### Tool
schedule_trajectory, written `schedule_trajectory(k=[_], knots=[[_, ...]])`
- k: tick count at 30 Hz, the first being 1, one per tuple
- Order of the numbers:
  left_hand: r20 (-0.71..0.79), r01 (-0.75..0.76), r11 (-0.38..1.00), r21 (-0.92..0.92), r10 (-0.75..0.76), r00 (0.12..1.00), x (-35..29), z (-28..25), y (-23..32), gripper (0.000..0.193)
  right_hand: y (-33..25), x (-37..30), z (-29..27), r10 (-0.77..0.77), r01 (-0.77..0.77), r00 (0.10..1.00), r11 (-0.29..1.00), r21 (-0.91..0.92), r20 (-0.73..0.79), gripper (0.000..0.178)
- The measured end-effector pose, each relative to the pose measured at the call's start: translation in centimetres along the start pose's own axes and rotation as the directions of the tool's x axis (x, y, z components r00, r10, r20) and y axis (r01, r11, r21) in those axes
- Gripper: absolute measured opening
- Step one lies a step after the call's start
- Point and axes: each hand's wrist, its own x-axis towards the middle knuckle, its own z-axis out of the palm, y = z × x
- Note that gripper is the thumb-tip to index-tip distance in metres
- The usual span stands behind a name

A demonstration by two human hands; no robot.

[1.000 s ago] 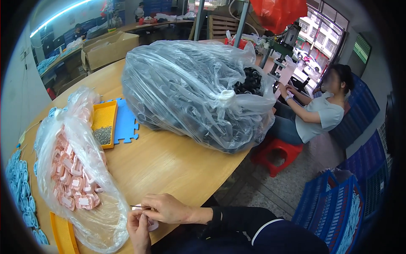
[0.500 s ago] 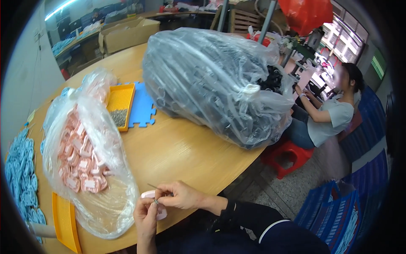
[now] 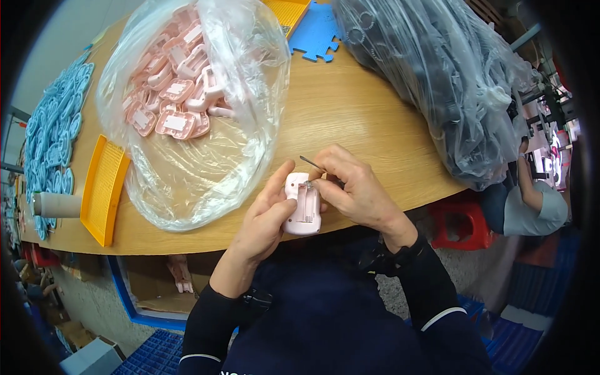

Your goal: The recorder is assembling small pink and white plastic components, possibly for toys or electronic devices.

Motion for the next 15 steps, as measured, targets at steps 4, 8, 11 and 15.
schedule_trajectory(k=[4, 8, 11, 15], knots=[[-0.008, 0.004, 1.000, -0.015, -0.004, 1.000, -0.4, 0.0, -0.2, 0.066, 0.1, -0.5, 0.7, -0.020, 0.020, 1.000, 0.999, -0.047, -0.012, 0.008], [0.016, 0.013, 0.999, -0.043, -0.012, 1.000, -0.6, -0.6, -0.5, 0.065, -0.4, -0.5, 0.8, -0.076, 0.070, 0.997, 0.974, -0.217, -0.021, 0.008], [0.025, 0.011, 0.997, -0.073, -0.010, 1.000, -0.5, -1.0, -0.7, 0.064, -0.4, -0.5, 0.8, -0.093, 0.091, 0.996, 0.966, -0.241, 0.004, 0.008], [0.023, 0.000, 0.996, -0.084, 0.002, 1.000, -0.6, -1.1, -0.5, 0.065, -0.3, -0.4, 0.7, -0.046, 0.046, 0.999, 0.982, -0.184, 0.007, 0.008]])
